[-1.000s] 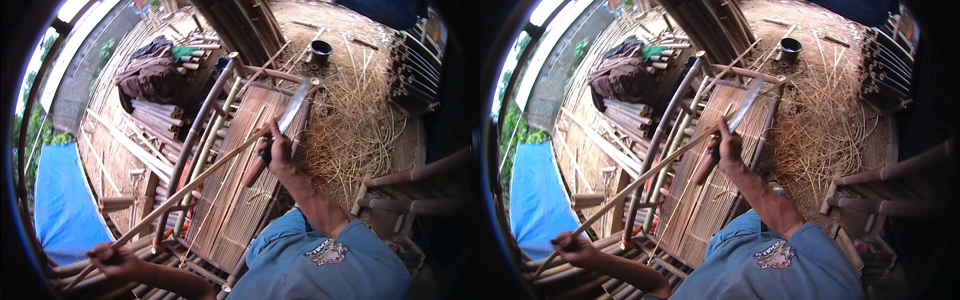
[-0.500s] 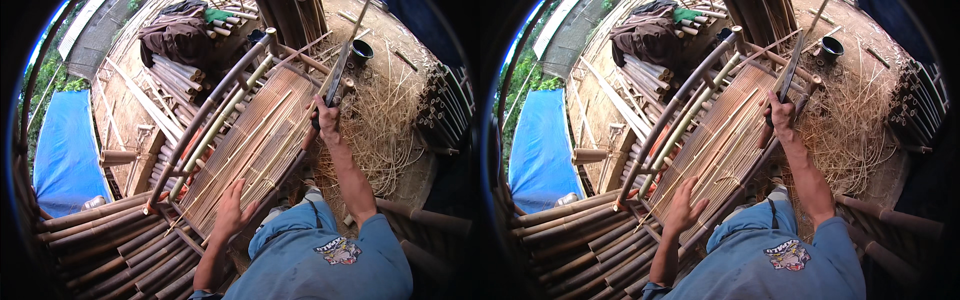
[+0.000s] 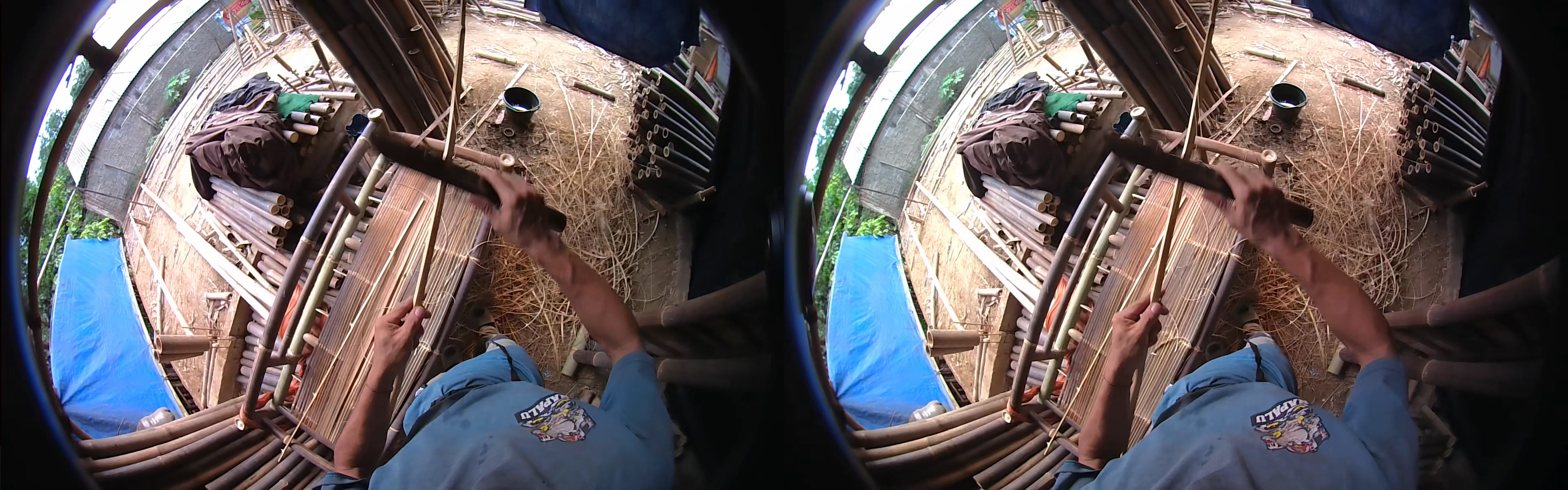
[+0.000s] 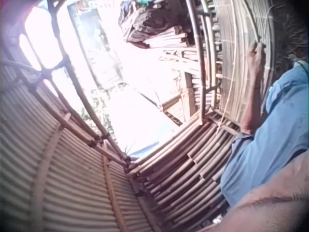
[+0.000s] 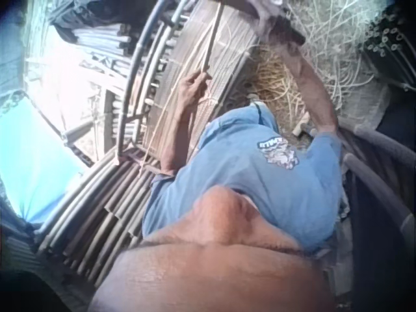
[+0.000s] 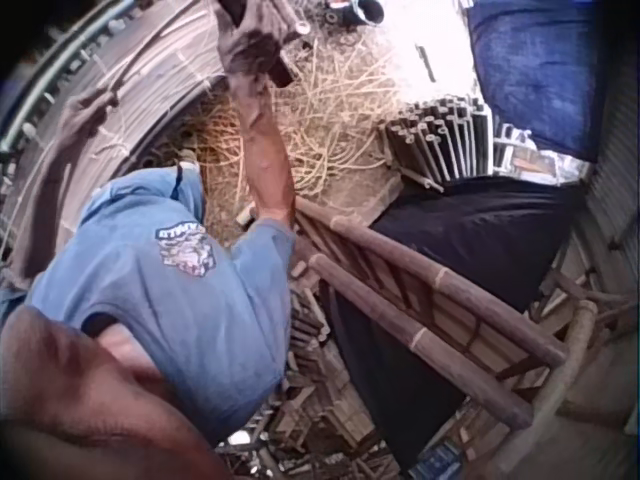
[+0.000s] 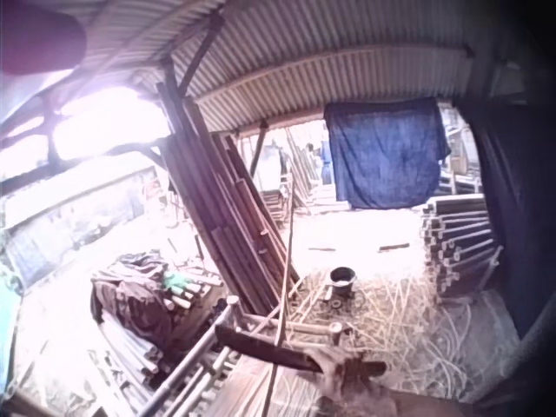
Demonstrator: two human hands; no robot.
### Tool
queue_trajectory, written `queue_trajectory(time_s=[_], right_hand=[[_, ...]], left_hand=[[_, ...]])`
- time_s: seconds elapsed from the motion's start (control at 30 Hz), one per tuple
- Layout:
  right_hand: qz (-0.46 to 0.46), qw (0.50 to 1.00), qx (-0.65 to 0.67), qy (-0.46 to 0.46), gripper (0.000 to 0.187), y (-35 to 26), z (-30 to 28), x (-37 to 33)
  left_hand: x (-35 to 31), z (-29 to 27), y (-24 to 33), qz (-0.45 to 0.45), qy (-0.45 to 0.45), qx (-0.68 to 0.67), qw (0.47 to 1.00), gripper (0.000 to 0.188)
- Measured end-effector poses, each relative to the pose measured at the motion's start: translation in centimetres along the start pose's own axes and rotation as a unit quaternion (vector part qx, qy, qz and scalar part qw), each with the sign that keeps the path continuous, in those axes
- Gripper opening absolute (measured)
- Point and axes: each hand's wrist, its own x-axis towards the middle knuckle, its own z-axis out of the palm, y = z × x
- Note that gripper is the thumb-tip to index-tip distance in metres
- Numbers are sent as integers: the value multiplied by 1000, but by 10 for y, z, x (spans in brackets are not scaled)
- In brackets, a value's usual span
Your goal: The person sits on the ground and weaves thin bamboo strips into a mat using a large knife to press and align the strips. They repeatedly insert strips, tap them into place, and adjust the mat's position on a bamboo frame.
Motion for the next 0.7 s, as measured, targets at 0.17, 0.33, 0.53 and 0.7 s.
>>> queue_trajectory(time_s=[0.17, 0.33, 0.53, 0.7], right_hand=[[-48, 991, 42, -120, 62, -59, 7, -83], [-45, 993, 38, -106, 60, -54, 14, -83], [90, 990, 50, -98, 54, 13, 0, -41], [123, 989, 2, -82, 57, 36, -4, -32]], left_hand=[[7, 8, -12, 41, 74, 115, 990, 20], [-22, 9, -24, 70, 93, 219, 969, 16], [-81, -7, -46, 160, 60, 277, 946, 15], [-99, -30, -51, 172, 41, 334, 926, 19]])
